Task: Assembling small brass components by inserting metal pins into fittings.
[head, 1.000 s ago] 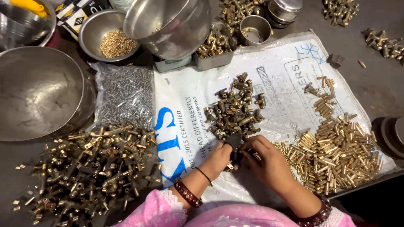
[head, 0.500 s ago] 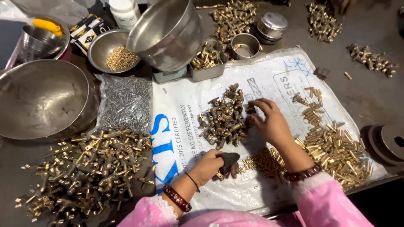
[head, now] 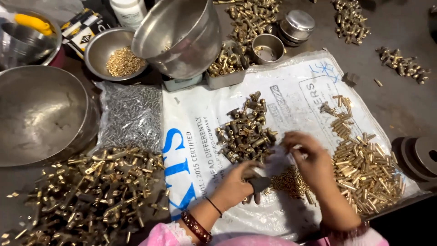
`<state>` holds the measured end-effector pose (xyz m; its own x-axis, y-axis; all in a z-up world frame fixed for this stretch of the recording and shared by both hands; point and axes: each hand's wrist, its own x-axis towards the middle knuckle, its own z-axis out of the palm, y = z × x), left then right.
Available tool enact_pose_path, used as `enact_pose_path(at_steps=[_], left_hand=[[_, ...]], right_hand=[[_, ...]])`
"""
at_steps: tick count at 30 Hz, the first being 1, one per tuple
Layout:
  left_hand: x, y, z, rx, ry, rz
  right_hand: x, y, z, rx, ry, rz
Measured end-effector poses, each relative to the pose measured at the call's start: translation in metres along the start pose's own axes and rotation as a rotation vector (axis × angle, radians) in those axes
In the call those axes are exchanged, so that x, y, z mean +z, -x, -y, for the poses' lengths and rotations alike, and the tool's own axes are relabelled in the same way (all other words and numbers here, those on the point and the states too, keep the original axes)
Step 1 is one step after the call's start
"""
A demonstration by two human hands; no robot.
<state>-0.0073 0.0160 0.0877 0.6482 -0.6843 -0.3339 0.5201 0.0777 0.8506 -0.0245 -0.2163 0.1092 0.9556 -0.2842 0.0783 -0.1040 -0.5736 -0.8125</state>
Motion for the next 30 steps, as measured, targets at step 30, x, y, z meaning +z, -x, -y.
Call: enact_pose_path(at_steps=[30], left_hand=[[-0.005, -0.017, 0.031, -0.003, -0.088, -0.055]], right_hand=[[-0.036, 0.076, -0.039, -0.039, 0.661, 0.204]])
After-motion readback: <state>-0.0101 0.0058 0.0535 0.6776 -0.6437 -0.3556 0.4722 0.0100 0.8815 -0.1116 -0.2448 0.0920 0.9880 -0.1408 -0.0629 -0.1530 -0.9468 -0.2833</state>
